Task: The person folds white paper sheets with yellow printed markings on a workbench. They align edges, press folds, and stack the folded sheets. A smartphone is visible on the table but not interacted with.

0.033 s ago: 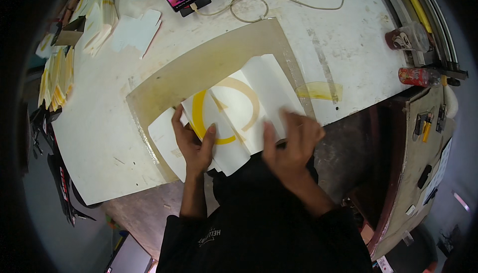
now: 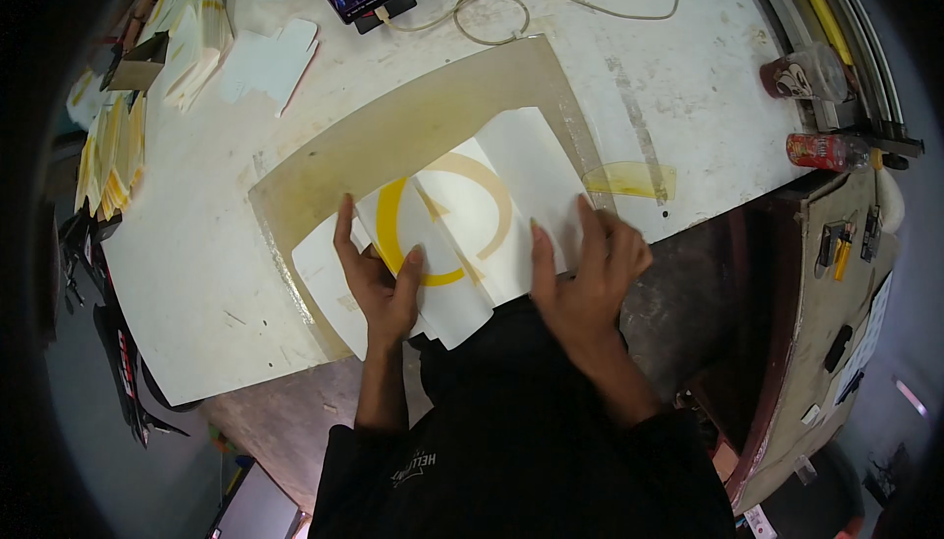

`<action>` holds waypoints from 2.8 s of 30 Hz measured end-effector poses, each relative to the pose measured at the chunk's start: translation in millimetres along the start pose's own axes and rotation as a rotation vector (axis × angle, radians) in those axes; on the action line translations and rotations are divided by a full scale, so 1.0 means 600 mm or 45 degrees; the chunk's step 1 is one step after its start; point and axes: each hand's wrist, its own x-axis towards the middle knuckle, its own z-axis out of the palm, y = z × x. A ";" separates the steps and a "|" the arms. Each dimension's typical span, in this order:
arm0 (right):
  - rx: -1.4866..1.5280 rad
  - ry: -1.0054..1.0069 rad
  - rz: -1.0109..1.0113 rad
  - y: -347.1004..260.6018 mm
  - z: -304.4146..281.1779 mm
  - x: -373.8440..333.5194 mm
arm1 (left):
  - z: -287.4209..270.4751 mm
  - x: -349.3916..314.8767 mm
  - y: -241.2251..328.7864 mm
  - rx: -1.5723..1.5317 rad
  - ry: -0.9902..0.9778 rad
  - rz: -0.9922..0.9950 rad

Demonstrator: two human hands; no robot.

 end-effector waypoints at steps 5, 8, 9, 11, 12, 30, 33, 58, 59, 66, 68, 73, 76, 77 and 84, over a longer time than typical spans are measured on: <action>0.015 -0.060 0.009 0.026 0.000 0.000 | -0.010 0.010 -0.006 0.135 -0.131 0.038; 0.051 0.043 0.121 0.020 0.004 0.003 | -0.017 0.011 -0.013 0.191 -0.198 0.066; 0.036 0.034 0.111 0.028 0.008 0.003 | -0.017 0.012 -0.013 0.206 -0.218 0.070; 0.039 0.031 0.073 0.036 0.006 0.003 | -0.012 0.013 -0.011 0.218 -0.187 0.120; 0.059 0.034 0.045 0.036 0.001 0.002 | -0.011 0.014 -0.010 0.226 -0.172 0.142; -0.104 0.038 -0.435 0.010 -0.011 -0.022 | -0.011 0.012 -0.012 0.225 -0.149 0.124; -0.074 0.069 -0.359 0.013 -0.010 -0.015 | -0.005 0.015 -0.010 0.225 -0.119 0.171; 0.358 -0.442 -0.011 -0.015 0.019 -0.009 | -0.039 0.010 -0.003 0.586 -0.255 0.220; 0.429 -0.389 -0.084 -0.020 0.021 -0.018 | -0.038 0.011 -0.003 0.635 -0.264 0.230; 0.658 -0.427 -0.486 -0.059 -0.006 -0.032 | 0.000 0.024 0.005 0.607 -0.135 0.173; 0.571 -0.334 -0.429 -0.036 -0.007 -0.035 | -0.018 0.018 -0.011 0.713 -0.194 0.167; -0.007 -0.046 0.035 0.004 0.003 0.010 | -0.007 0.012 -0.015 0.348 -0.084 0.096; -0.111 -0.114 0.069 0.029 0.006 0.006 | -0.002 0.010 -0.006 0.170 -0.057 0.033; -0.126 -0.129 0.052 0.033 0.007 0.005 | -0.005 0.012 -0.009 0.203 -0.077 0.068; -0.220 -0.007 -0.148 0.026 0.002 -0.002 | -0.009 0.012 -0.009 0.214 -0.132 0.107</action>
